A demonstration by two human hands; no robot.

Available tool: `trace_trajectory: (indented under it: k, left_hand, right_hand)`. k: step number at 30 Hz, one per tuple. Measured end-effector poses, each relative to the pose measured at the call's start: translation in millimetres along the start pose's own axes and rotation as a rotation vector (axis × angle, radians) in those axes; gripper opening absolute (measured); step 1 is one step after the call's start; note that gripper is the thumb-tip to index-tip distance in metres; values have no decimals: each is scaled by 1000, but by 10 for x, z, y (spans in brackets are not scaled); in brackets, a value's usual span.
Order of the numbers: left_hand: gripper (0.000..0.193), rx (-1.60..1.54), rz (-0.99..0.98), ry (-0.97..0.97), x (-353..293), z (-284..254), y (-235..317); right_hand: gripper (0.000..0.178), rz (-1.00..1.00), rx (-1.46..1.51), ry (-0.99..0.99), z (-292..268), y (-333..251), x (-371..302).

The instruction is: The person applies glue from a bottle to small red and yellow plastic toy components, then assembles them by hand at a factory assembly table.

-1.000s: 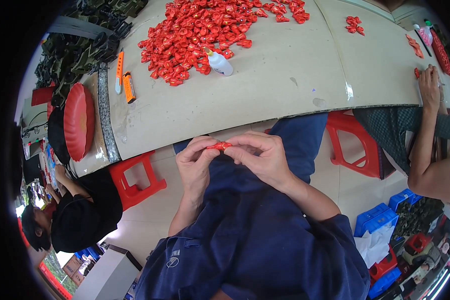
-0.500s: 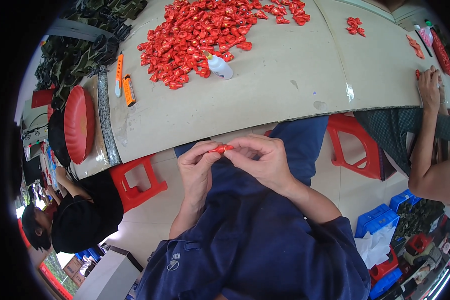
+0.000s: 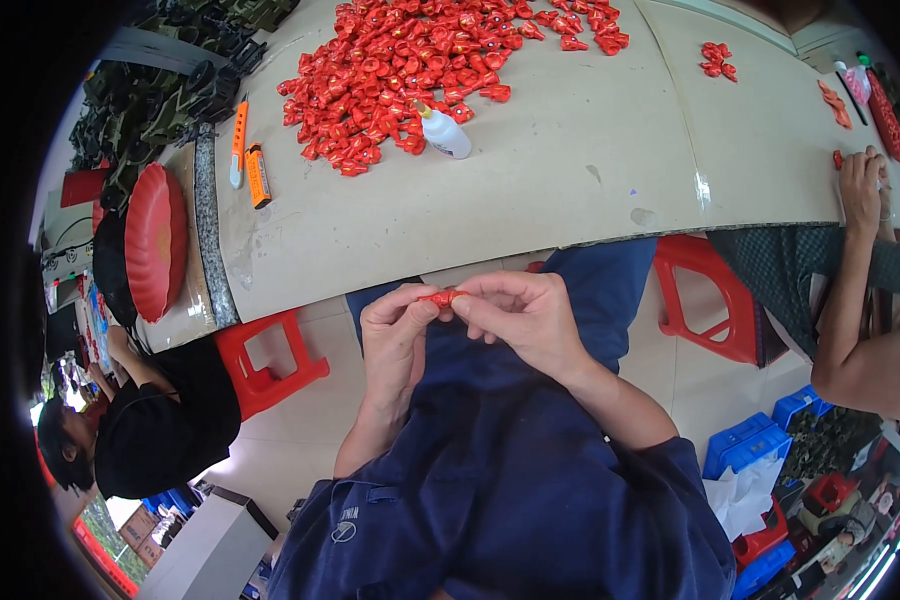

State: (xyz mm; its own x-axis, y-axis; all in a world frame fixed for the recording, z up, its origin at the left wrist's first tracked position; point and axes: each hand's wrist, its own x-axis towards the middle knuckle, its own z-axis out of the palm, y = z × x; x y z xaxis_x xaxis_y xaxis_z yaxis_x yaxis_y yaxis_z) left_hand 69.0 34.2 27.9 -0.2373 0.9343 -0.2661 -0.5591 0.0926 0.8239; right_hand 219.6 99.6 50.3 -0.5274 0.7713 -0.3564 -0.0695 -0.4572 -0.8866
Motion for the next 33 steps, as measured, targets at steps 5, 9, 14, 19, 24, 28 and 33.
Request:
trace_trajectory:
  k: [5,9,14,19,24,28,33]
  left_hand:
    - [15,-69,-48,-24,9,-46,-8]
    - [17,-176,-148,-55,18,-22,17]
    - [23,-414,-372,-97,51,-13,10]
    - [22,-613,-530,-110,79,17,-12]
    - [22,-709,-566,-138,78,-5,-50]
    - [22,-742,-551,-201,94,14,-51]
    - [23,-714,-547,-178,76,-22,-50]
  right_hand:
    - [16,53,140,-20,-35,66,14]
    - [14,99,314,-7,-29,86,7]
    - [15,189,466,-22,-57,73,25]
    - [17,241,564,-69,-92,72,36]
    - [20,229,622,-81,-129,96,41]
    - [21,199,686,-48,-136,132,49]
    - [21,240,745,-61,-155,145,52]
